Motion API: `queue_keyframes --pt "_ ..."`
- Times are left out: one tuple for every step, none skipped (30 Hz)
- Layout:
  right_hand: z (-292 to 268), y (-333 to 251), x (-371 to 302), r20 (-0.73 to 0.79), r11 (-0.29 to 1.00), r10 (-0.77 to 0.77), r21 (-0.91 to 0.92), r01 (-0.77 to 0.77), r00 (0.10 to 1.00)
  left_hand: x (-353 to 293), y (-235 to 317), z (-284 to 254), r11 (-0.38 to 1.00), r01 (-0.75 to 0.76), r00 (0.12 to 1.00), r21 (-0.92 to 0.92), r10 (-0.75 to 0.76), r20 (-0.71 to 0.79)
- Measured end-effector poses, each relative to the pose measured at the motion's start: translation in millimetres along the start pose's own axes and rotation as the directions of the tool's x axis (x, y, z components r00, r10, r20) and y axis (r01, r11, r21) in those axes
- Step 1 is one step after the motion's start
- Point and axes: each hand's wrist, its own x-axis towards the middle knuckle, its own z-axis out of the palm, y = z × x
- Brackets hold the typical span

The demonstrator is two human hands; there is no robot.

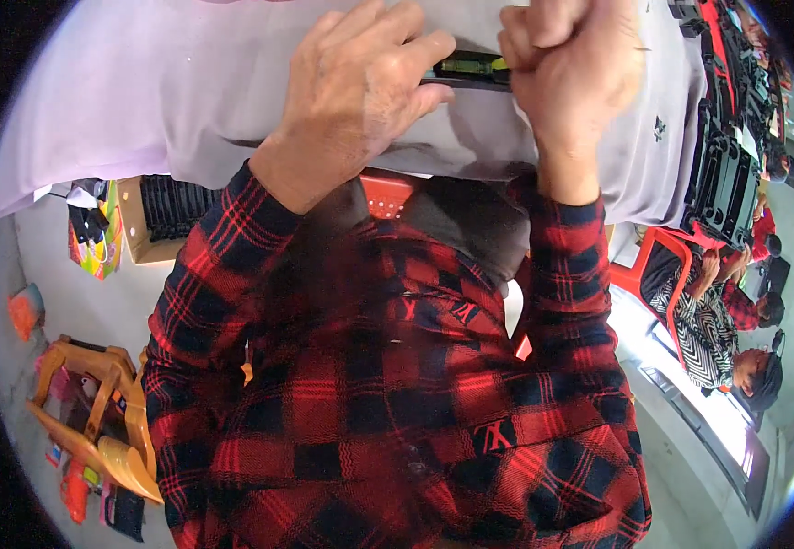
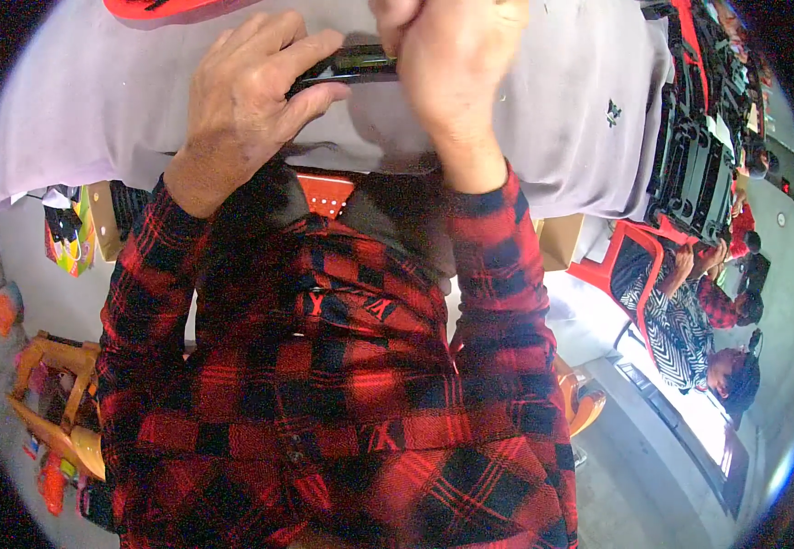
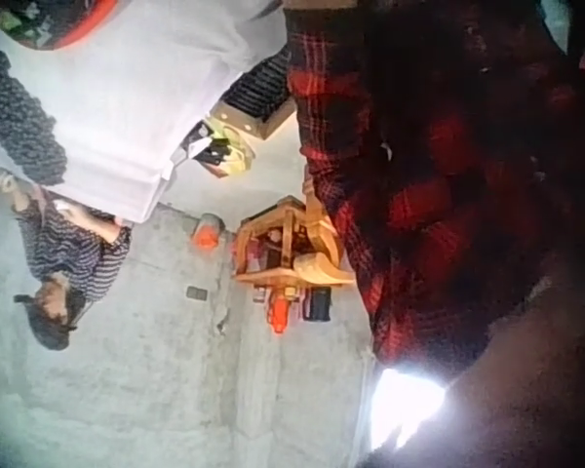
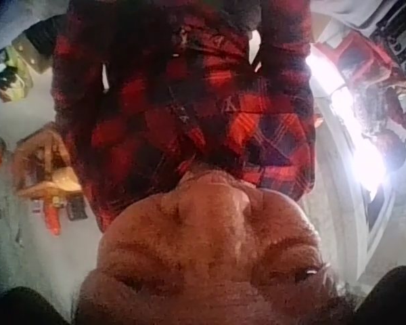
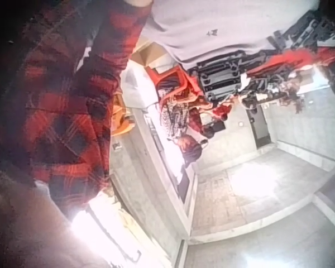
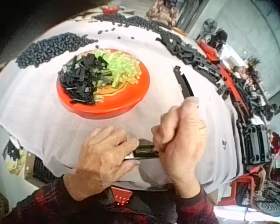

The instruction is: The person assembles level tools by picking up black plastic housings, inserting vials and small plastic pieces into them, and pressing the parts together by hand.

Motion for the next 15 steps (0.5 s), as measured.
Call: queue_keyframes --pt "-0.9 -4.9 3.3 0.106 0.853 0.031 0.516 -0.082 0.994 3.9 5.4 -6.3 0.997 0.041 0.999 -0.068 -0.04 0.024" --pt "-1.4 -7.6 5.0 0.211 0.455 0.003 0.87 -0.189 0.977 6.8 8.3 -10.2 0.987 0.084 0.996 -0.135 -0.078 0.051" --pt "-1.2 -6.4 3.9 0.211 0.457 0.004 0.869 -0.189 0.977 8.0 8.2 -10.8 0.987 0.084 0.996 -0.137 -0.078 0.05" --pt "0.2 -1.6 -0.2 0.142 0.73 0.066 0.668 -0.145 0.988 7.5 7.5 -11.7 0.993 0.047 0.999 -0.109 -0.045 0.023" --pt "0.9 4.0 -5.2 0.056 0.916 0.101 0.385 -0.115 0.993 6.9 7.3 -12.1 0.997 0.01 1.0 -0.079 -0.01 -0.004" --pt "-0.5 9.0 -10.1 -0.038 0.993 0.105 0.053 -0.103 0.994 5.7 8.3 -11.8 0.997 0.009 1.0 -0.081 -0.009 -0.001" --pt "-1.5 10.4 -13.3 0.075 0.998 -0.033 0.047 0.029 0.997 4.4 10.0 -11.3 0.995 0.044 0.999 -0.093 -0.042 0.023" --pt "-2.5 11.1 -10.8 0.078 0.998 -0.033 0.049 0.029 0.996 3.7 10.9 -11.1 0.991 0.079 0.996 -0.105 -0.074 0.048" --pt "-3.0 10.9 -6.8 0.077 0.996 -0.087 -0.015 0.089 0.993 4.8 9.5 -11.8 0.991 0.081 0.996 -0.102 -0.076 0.047" --pt "-2.1 8.6 -4.4 0.077 0.985 -0.141 -0.085 0.147 0.987 7.3 7.2 -12.1 0.994 0.056 0.998 -0.09 -0.054 0.03" --pt "-4.9 3.8 -5.8 0.016 1.0 -0.011 0.016 0.011 1.0 8.7 5.7 -11.9 0.997 0.032 0.999 -0.076 -0.031 0.012" --pt "-6.8 -1.8 -5.7 0.016 1.0 -0.011 0.013 0.011 1.0 7.8 5.9 -10.4 0.996 0.032 0.999 -0.079 -0.031 0.01" --pt "-7.2 -7.6 -4.3 0.01 0.998 -0.012 0.066 0.011 1.0 6.2 6.3 -8.7 0.993 0.048 0.999 -0.105 -0.046 0.021" --pt "-6.5 -11.9 -2.9 0.005 0.993 -0.012 0.118 0.011 1.0 5.2 6.2 -7.9 0.989 0.065 0.998 -0.131 -0.061 0.033" --pt "-4.9 -14.3 -2.0 0.004 0.991 -0.008 0.133 0.007 1.0 5.0 5.2 -8.4 0.989 0.067 0.997 -0.13 -0.063 0.033"
